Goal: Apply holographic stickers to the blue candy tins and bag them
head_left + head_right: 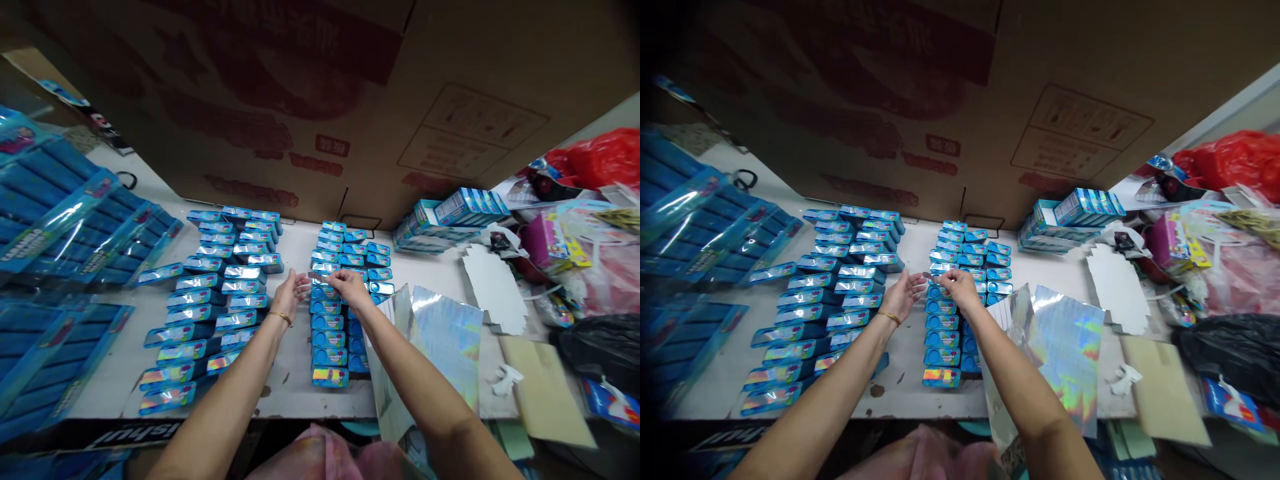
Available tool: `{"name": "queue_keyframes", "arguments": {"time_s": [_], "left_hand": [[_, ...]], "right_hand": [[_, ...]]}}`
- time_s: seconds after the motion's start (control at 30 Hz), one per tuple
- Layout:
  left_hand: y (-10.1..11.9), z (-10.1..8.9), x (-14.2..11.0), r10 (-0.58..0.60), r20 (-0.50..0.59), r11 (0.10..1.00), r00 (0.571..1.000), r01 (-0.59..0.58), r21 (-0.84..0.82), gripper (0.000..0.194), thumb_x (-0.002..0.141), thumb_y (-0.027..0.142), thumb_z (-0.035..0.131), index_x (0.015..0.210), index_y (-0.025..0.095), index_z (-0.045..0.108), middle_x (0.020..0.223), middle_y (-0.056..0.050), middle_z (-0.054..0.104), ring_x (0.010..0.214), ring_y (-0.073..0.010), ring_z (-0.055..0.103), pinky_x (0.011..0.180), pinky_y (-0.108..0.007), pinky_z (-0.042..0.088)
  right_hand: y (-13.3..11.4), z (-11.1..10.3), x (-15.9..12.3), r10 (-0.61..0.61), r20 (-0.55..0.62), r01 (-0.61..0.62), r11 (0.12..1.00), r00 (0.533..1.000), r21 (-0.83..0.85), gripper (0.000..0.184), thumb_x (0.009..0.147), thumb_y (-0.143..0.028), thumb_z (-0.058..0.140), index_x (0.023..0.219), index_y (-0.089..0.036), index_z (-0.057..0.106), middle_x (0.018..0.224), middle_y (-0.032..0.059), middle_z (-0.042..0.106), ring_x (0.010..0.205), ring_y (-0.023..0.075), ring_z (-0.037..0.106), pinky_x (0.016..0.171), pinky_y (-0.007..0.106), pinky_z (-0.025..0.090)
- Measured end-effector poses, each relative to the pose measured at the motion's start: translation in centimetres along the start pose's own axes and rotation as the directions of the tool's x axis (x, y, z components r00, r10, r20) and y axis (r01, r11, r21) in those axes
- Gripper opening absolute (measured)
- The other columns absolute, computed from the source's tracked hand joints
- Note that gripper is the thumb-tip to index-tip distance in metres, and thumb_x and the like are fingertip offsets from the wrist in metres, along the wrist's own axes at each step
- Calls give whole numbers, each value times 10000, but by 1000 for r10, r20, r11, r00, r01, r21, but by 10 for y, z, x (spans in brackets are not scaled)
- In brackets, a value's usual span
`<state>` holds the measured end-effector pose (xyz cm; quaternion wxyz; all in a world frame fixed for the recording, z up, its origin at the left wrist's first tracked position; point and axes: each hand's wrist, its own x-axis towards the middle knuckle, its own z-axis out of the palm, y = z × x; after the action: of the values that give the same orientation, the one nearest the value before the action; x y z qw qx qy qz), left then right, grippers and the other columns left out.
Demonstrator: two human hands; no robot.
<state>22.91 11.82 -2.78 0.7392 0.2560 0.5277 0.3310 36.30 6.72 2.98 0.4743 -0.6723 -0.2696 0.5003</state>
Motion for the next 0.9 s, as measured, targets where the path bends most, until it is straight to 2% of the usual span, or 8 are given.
{"name": "queue_keyframes", "arguments": {"time_s": [0.1, 0.23, 0.4, 0.57, 0.67, 0.73, 0.8, 0.9], "left_hand": [[2, 5, -2, 17, 25, 999, 1000, -16, -28, 462, 570, 536, 603, 794, 132, 586, 708, -37, 599, 605, -102, 540, 508, -215, 365], [-3, 4, 7, 99, -43, 994, 994, -101, -40, 428, 438, 357, 721, 778, 127, 598, 620, 13, 559, 552, -66, 496, 489, -189, 331], [-13, 0, 26, 193, -113, 979, 975, -184, 92, 444, 432, 314, 703, 821, 121, 608, 596, 25, 553, 526, -64, 484, 486, -195, 333], [-22, 1, 40, 213, -133, 972, 968, -196, 128, 482, 428, 342, 692, 842, 111, 598, 584, 18, 555, 519, -79, 494, 498, -212, 356], [-28, 1, 45, 226, -92, 968, 970, -213, 134, 508, 423, 343, 702, 862, 112, 589, 580, 18, 563, 524, -86, 508, 531, -225, 385], [-31, 2, 48, 238, -60, 964, 969, -228, 138, 522, 427, 342, 701, 882, 113, 584, 596, 12, 578, 546, -100, 532, 568, -239, 411], [-34, 1, 50, 263, -57, 953, 963, -250, 172, 520, 448, 329, 690, 910, 117, 581, 628, -2, 596, 576, -115, 554, 606, -256, 432], [-36, -2, 49, 330, -62, 894, 942, -291, 341, 393, 532, 282, 629, 899, 143, 607, 722, -40, 636, 645, -144, 580, 659, -284, 453]], "right_hand": [[1, 1, 2, 33, -6, -33, 999, 999, 3, 270, 512, -388, 663, 569, -165, 523, 464, -65, 459, 402, 61, 392, 398, 194, 290], [13, 2, 11, 55, -59, -56, 998, 997, -24, 262, 529, -393, 643, 564, -167, 516, 461, -66, 450, 394, 66, 398, 394, 195, 296], [34, 4, 28, -12, -195, -48, 952, 981, -303, 187, 609, -348, 574, 560, -168, 552, 486, -50, 494, 431, 83, 447, 443, 196, 343], [47, 4, 40, -100, -253, -67, 814, 962, -578, 158, 665, -296, 543, 581, -180, 609, 525, -13, 564, 528, 120, 519, 506, 210, 374], [46, 7, 39, -170, -245, -52, 715, 954, -697, 145, 686, -265, 542, 599, -182, 623, 595, 28, 611, 587, 151, 551, 534, 234, 384], [42, 10, 35, -203, -249, -65, 639, 947, -767, 132, 706, -268, 543, 668, -180, 634, 652, 58, 633, 633, 179, 571, 551, 257, 392], [37, 13, 28, -229, -254, -87, 557, 940, -826, 159, 737, -256, 525, 825, -178, 631, 726, 78, 645, 678, 199, 584, 568, 273, 401], [34, 12, 15, -281, -129, -19, 364, 951, -931, 233, 801, -189, 435, 965, -197, 599, 875, 105, 631, 727, 200, 591, 583, 285, 408]]}}
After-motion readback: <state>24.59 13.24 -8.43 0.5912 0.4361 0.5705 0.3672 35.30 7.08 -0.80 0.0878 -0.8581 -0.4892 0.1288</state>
